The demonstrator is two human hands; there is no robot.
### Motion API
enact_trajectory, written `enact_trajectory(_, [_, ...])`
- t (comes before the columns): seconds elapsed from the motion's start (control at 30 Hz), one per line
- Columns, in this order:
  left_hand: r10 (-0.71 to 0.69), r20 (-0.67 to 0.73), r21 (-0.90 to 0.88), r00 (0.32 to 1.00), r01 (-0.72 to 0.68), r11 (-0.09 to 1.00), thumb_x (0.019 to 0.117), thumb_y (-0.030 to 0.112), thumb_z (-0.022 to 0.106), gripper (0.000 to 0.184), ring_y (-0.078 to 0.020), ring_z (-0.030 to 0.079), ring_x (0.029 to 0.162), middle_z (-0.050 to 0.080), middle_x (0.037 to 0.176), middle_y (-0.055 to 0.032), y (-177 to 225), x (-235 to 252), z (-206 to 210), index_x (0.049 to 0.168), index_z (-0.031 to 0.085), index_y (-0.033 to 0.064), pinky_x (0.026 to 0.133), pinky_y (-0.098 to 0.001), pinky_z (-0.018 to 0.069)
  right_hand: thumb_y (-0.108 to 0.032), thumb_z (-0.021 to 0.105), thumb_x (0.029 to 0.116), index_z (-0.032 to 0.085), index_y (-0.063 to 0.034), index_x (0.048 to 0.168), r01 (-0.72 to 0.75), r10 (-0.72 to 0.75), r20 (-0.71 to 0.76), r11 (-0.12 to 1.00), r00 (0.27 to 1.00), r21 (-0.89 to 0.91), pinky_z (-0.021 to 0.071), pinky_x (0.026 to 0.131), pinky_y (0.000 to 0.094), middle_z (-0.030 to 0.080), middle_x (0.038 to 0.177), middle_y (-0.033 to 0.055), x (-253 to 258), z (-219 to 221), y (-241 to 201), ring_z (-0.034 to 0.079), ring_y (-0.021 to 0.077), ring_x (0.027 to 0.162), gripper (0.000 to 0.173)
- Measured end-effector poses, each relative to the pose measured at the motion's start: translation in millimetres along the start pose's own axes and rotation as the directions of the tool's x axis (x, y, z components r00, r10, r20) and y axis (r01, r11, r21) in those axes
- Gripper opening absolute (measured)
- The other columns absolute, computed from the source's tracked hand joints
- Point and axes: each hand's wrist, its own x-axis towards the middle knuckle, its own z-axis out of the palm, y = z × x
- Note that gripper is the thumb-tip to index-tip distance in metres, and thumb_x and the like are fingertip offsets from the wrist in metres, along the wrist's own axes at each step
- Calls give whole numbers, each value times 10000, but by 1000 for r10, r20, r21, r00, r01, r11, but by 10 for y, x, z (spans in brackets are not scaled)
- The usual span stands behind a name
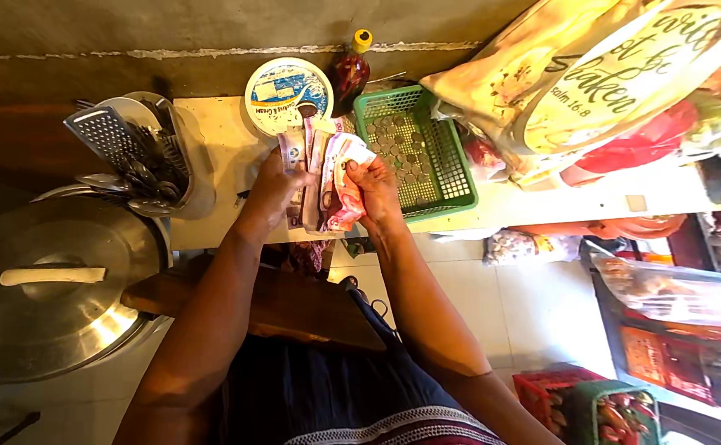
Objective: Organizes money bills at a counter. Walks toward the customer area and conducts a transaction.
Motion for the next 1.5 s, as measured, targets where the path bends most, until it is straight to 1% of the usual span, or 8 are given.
enact_trajectory(0.23, [-86, 25, -57, 996, 87, 995, 943, 327, 561, 566, -183, 599, 1203, 581, 1348, -89, -76, 19, 80, 1462, 431, 144, 977, -417, 534, -243, 693, 990, 616, -156, 1212, -11, 12, 8, 999, 1000, -34, 623, 709, 304, 711, 955, 28, -26, 44, 12, 708, 104, 779, 251])
enact_trajectory(0.6, [17, -122, 30, 992, -13, 999, 1094, 212, 453, 384, -144, 628, 1157, 621, 1283, -116, -51, 75, 98, 1437, 456, 38, 997, -355, 535, -209, 567, 1051, 583, -69, 1195, 24, -29, -39, 992, 999, -124, 626, 775, 363, 702, 933, 45, 146, -39, -100, 711, 148, 827, 202])
enact_trajectory(0.87, [-175, -56, -388, 983, 140, 911, 1083, 224, 450, 303, -213, 710, 983, 695, 1106, -107, 172, 33, -86, 1343, 508, 81, 846, -414, 611, -227, 494, 1089, 552, -94, 1259, -45, -16, -178, 941, 984, -335, 625, 760, 323, 687, 940, 18, 367, -564, -539, 711, 122, 812, 223])
enact_trajectory(1.07, [-208, 88, -519, 974, 223, 825, 983, 158, 471, 247, -223, 720, 921, 712, 1042, -131, 143, -14, -138, 1170, 606, 70, 775, -398, 622, -220, 588, 1043, 603, -51, 1176, -90, -8, -128, 664, 992, -742, 577, 697, 298, 640, 900, 34, 640, -967, -846, 637, 87, 726, 215])
enact_trajectory(1.2, [-163, 214, -567, 963, 258, 782, 1004, 85, 425, 353, -283, 709, 1052, 662, 1275, -190, 63, 12, -47, 1348, 506, 66, 882, -429, 607, -361, 700, 971, 461, -28, 1500, -180, -87, -217, 311, 972, -933, 463, 976, 694, 489, 1418, 359, 630, -958, -828, 573, 511, 1198, 670])
enact_trajectory(1.27, [-169, 206, -536, 964, 256, 804, 1063, 137, 392, 330, -256, 715, 1028, 664, 1284, -170, 60, 28, 7, 1370, 488, 64, 883, -405, 603, -408, 656, 990, 492, -11, 1452, -108, -206, -197, 378, 959, -920, 499, 974, 595, 539, 1373, 300, 487, -771, -819, 607, 415, 1157, 631])
enact_trajectory(1.37, [-209, 160, -495, 965, 261, 829, 1102, 239, 380, 362, -244, 711, 1047, 679, 1259, -141, 24, 44, 55, 1404, 490, 72, 898, -416, 605, -435, 478, 1071, 638, -58, 1181, 64, -137, -35, 656, 990, -752, 494, 607, 265, 651, 970, 16, 124, -282, -679, 548, 55, 680, 424])
enact_trajectory(1.5, [-189, 124, -465, 974, 225, 856, 1110, 276, 373, 377, -241, 698, 1101, 673, 1293, -119, -8, 58, 117, 1419, 475, 84, 927, -410, 593, -315, 674, 968, 658, -38, 1131, 61, 47, 193, 856, 980, -514, 519, 580, 258, 676, 894, 30, -35, 113, -266, 610, 77, 687, 322])
